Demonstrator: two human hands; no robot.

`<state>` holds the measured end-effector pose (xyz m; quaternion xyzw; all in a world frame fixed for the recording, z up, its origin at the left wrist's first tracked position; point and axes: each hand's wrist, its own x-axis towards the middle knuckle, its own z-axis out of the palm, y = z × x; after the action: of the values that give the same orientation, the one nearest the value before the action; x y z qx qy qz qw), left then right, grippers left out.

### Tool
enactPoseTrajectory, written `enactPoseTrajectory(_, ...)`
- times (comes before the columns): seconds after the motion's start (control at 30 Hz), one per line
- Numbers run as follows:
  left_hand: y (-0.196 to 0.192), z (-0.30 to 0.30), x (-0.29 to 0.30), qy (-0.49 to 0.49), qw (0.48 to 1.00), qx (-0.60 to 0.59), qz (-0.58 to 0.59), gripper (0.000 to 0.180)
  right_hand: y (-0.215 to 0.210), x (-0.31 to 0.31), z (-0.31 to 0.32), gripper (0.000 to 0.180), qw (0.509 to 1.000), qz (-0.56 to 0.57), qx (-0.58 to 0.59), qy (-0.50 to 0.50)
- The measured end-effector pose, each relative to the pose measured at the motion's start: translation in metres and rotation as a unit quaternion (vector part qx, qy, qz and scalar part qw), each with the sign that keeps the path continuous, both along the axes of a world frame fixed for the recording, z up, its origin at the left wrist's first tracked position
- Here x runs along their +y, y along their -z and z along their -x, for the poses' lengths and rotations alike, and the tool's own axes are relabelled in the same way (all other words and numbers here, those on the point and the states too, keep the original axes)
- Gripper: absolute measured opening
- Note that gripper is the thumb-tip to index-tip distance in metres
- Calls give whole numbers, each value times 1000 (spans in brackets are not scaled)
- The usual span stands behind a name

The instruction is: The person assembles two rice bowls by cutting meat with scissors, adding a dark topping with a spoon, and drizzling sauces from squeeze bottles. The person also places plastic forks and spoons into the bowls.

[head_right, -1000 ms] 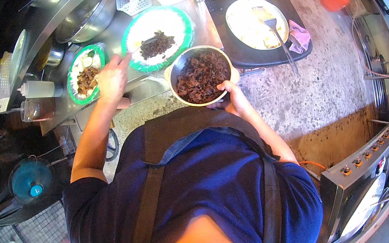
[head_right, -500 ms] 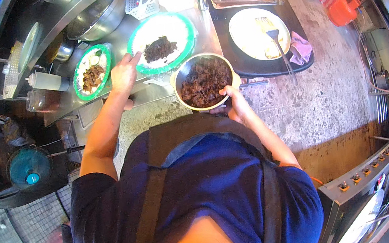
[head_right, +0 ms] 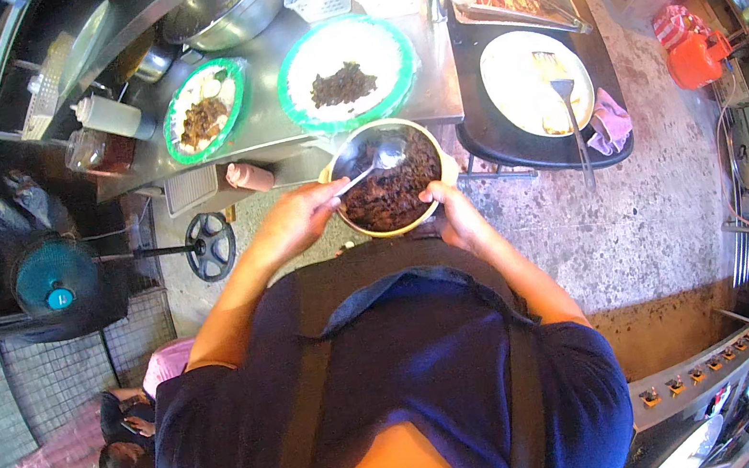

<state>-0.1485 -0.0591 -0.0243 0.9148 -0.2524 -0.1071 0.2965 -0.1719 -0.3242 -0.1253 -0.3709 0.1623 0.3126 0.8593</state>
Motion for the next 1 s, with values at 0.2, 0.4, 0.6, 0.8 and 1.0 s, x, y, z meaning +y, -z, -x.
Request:
enactPoseTrajectory(0.2,-4,-1,110,-227,957,69,167,33,-22,60,-6,62,997,-39,-28,-59)
enactPoseTrajectory(0.4,3,9,206,-262,801,314,438,22,-35,170,-12,53,994,-73,-64,-54)
enactPoseTrajectory(0.6,-12,9,272,-308,793,254,459,13,-66,264,-19,55,982,-123,-107,-91)
enactPoseTrajectory(0.8,-83,-20,310,-334,793,175,478,11,-126,292,-59,62,946,-216,-208,-127)
enactPoseTrajectory(1.0,-146,-110,333,-366,763,142,514,9,-50,305,-143,31,650,452,-598,-124)
